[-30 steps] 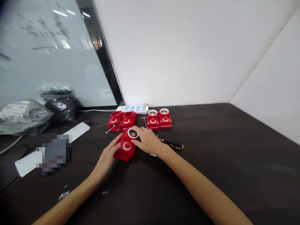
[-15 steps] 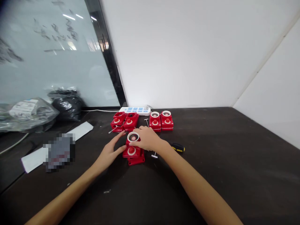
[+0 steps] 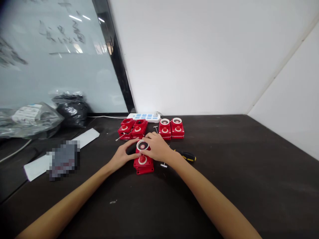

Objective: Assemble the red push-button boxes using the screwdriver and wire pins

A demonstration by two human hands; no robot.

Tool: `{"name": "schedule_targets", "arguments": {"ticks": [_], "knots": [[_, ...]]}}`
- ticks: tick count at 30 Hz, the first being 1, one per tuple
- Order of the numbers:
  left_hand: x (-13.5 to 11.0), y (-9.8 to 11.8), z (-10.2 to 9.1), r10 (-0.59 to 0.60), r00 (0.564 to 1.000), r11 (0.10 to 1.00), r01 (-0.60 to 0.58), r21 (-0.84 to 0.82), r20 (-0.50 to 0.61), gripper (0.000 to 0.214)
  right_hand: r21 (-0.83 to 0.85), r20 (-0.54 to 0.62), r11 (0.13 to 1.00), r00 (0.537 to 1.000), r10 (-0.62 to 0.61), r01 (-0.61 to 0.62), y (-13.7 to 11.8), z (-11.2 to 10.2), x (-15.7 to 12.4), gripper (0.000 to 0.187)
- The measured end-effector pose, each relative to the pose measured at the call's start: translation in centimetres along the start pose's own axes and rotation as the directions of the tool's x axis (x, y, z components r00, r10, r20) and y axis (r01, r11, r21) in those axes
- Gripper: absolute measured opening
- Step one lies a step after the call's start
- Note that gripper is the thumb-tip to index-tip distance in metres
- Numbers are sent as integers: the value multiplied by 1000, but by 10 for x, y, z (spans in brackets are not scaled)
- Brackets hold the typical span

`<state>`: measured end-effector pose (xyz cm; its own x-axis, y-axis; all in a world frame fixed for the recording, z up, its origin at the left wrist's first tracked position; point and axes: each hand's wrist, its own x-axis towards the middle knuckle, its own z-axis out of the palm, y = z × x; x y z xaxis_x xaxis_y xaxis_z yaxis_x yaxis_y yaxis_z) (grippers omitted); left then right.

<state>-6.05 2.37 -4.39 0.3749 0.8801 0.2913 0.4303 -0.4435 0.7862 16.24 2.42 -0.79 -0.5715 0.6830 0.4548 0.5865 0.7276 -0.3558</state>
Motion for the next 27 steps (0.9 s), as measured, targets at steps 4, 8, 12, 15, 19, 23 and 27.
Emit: {"name": "schedule_targets", "arguments": {"ticks": [4, 8, 12, 15, 19, 23, 27], "knots": [[-5, 0, 4, 29, 998, 998, -26, 54, -64, 61, 39, -5, 998, 999, -46, 46, 0, 0, 1, 33], [-6, 0, 4, 56, 996, 997, -52, 51, -68, 59, 99, 42, 994, 998, -42, 38, 3, -2, 0, 38], [-7, 3, 5, 71, 995, 994, -64, 88, -73, 60, 142, 116, 989, 991, -60, 43, 5, -3, -2, 43], [-10, 7, 8, 38, 992, 989, -19, 147, -123, 61, 111, 91, 992, 994, -65, 55, 4, -1, -3, 47], [-12, 9, 12, 14, 985, 977, 23, 213, -173, 61, -60, 5, 998, 1000, 24, -24, -2, 2, -2, 64], [-12, 7, 12, 21, 985, 976, 16, 218, -169, 61, -90, 15, 996, 1000, 15, -13, -7, -1, 1, 49], [-11, 5, 10, -6, 989, 982, 34, 185, -150, 62, 2, 67, 995, 993, -102, 102, -7, -5, 0, 39]]}}
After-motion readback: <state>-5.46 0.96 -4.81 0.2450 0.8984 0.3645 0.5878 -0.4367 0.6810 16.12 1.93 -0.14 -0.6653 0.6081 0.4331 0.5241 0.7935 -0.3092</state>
